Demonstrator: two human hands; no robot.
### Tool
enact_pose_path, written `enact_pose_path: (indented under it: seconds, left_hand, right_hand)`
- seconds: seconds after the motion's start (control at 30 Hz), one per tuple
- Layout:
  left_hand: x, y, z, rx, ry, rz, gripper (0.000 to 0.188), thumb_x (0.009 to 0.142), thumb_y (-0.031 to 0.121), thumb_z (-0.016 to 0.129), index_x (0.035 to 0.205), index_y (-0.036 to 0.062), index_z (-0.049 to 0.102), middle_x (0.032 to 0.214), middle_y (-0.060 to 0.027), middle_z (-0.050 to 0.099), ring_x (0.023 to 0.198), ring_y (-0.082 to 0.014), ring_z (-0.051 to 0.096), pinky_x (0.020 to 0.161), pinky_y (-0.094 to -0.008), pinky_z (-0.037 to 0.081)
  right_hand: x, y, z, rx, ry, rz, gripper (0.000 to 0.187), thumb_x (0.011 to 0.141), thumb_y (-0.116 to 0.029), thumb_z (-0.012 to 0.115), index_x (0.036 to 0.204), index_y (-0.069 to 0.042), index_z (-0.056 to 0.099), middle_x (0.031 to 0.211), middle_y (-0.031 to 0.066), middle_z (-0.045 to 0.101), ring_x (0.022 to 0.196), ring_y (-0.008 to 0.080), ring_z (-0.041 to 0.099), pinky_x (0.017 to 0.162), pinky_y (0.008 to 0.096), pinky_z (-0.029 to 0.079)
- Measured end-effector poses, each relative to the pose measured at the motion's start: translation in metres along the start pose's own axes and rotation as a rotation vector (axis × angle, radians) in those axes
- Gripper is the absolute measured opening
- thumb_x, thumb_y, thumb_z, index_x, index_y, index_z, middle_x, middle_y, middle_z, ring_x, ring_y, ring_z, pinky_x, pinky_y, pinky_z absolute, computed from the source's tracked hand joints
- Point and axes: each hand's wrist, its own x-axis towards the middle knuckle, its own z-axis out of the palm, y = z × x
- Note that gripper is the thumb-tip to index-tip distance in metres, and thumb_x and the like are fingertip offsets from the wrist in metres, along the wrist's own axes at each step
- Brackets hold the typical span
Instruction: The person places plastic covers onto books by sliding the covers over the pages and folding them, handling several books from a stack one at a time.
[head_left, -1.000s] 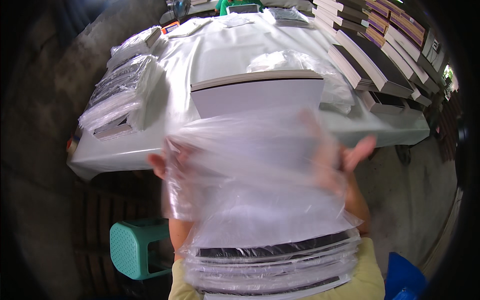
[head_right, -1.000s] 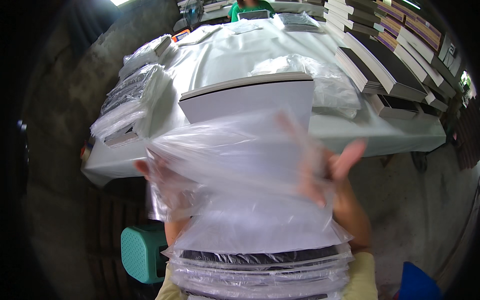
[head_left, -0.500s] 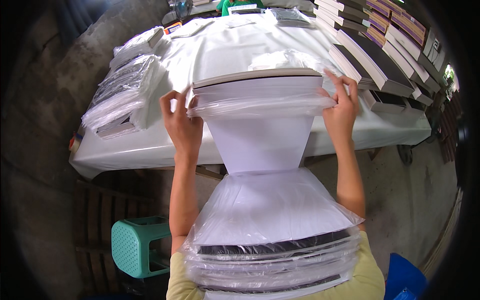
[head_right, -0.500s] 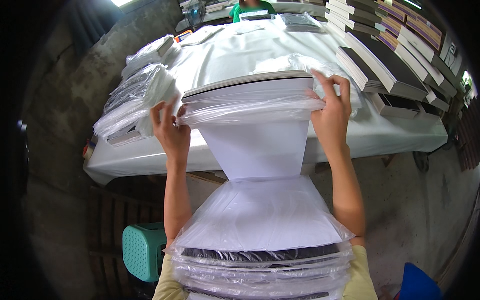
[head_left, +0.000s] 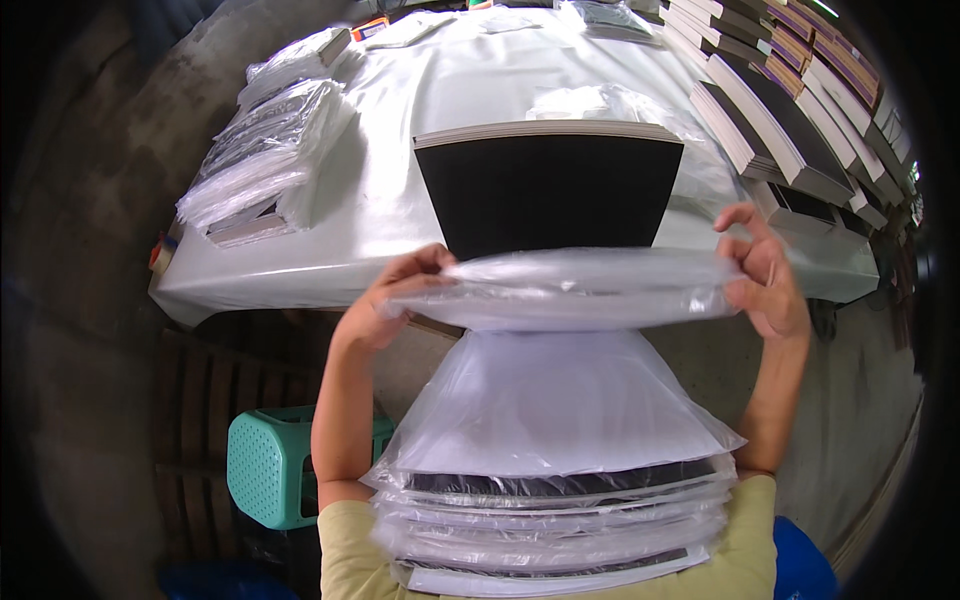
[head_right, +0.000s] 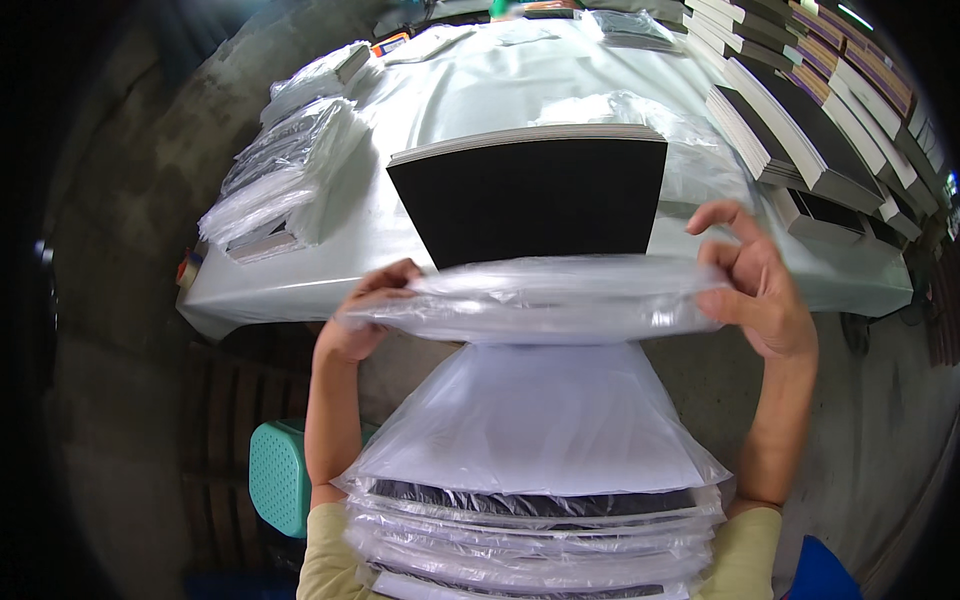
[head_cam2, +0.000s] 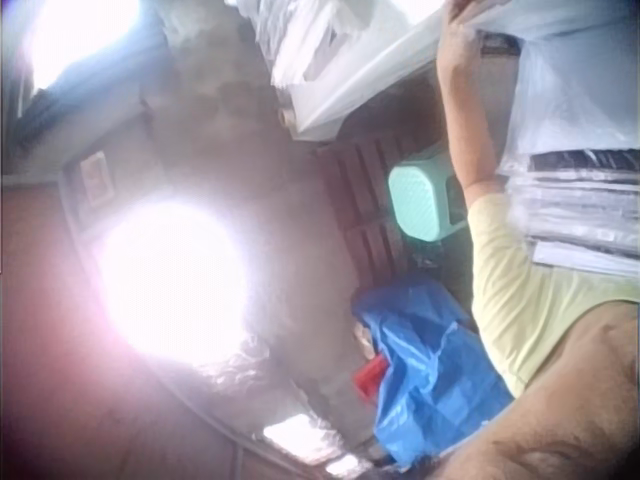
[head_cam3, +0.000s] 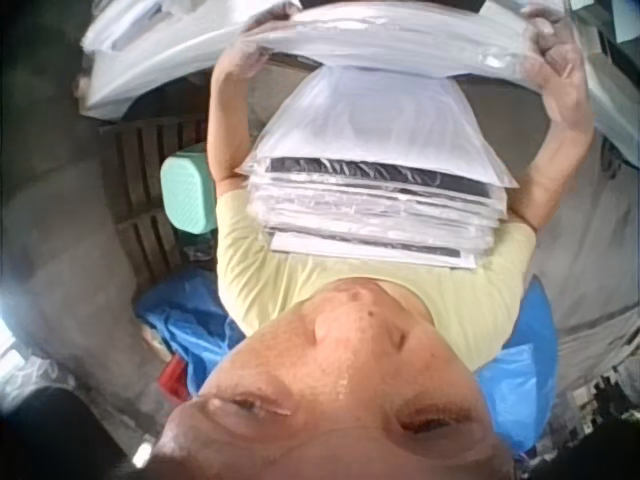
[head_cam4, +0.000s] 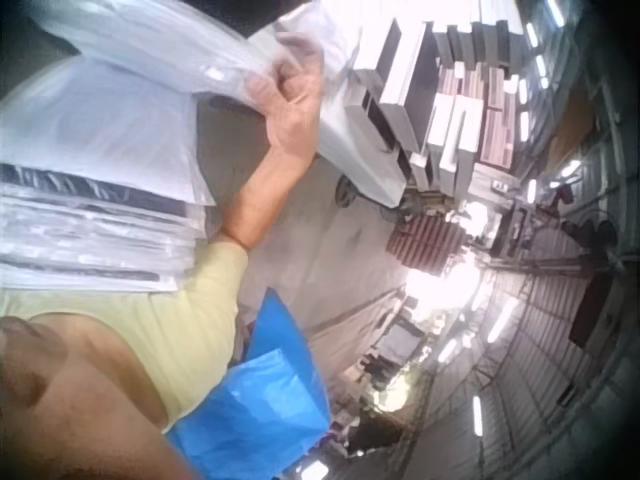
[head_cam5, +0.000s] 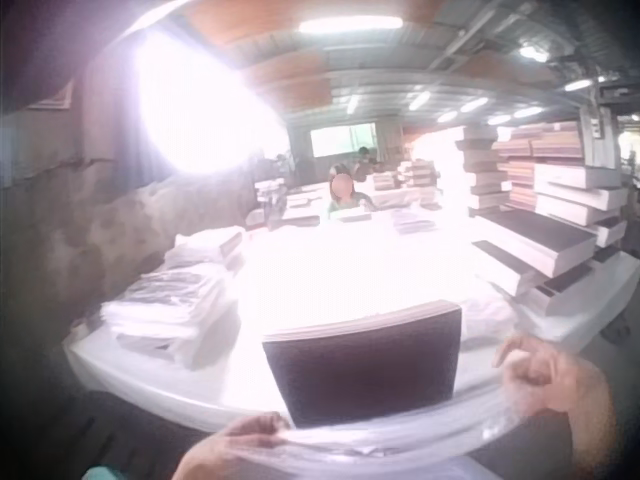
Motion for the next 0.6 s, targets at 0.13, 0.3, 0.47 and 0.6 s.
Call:
enact_pose_path:
  seconds: [0.13, 0.3, 0.47, 0.6]
  left_hand:
    - [0.013, -0.061, -0.021, -0.062, -0.184, -0.156, 0.021, 0.08, 0.011, 0.06, 0.096, 0.0061, 0.048, 0.073, 0.0019, 0.052, 0.068, -0.0048, 0.048, 0.06, -0.0178, 0.037]
    - [0.021, -0.188, -0.068, -0.325, 0.026, -0.337, 0.024, 0.08, 0.016, 0.062, 0.098, 0.0088, 0.048, 0.07, 0.0019, 0.052, 0.062, -0.0066, 0.048, 0.055, -0.0199, 0.038]
    - [0.01, -0.299, -0.109, -0.524, 0.135, -0.091, 0.019, 0.079, 0.016, 0.063, 0.093, 0.0085, 0.051, 0.07, 0.0022, 0.051, 0.061, -0.0065, 0.047, 0.054, -0.0198, 0.037]
    - [0.005, -0.291, -0.102, -0.389, 0.335, -0.214, 0.019, 0.079, 0.015, 0.063, 0.092, 0.0084, 0.051, 0.07, 0.0022, 0.051, 0.061, -0.0064, 0.046, 0.054, -0.0197, 0.037]
  right_hand:
    - [-0.009, 0.059, 0.001, 0.44, 0.117, 0.349, 0.052, 0.071, -0.007, 0.064, 0.118, -0.004, 0.041, 0.08, 0.0023, 0.056, 0.068, 0.0071, 0.053, 0.06, 0.0189, 0.041]
    - [-0.052, 0.227, -0.047, 0.062, 0.089, 0.58, 0.038, 0.082, -0.01, 0.055, 0.118, -0.005, 0.043, 0.099, 0.0051, 0.054, 0.083, 0.0132, 0.055, 0.071, 0.0229, 0.044]
    - [-0.047, 0.306, -0.029, 0.405, 0.338, 0.558, 0.016, 0.082, -0.014, 0.055, 0.096, -0.006, 0.053, 0.08, 0.0036, 0.056, 0.068, 0.014, 0.055, 0.061, 0.0269, 0.044]
    - [-0.072, 0.354, -0.044, -0.259, 0.444, 0.594, 0.015, 0.079, -0.011, 0.054, 0.093, -0.004, 0.058, 0.084, 0.0059, 0.058, 0.077, 0.0131, 0.055, 0.069, 0.0266, 0.043]
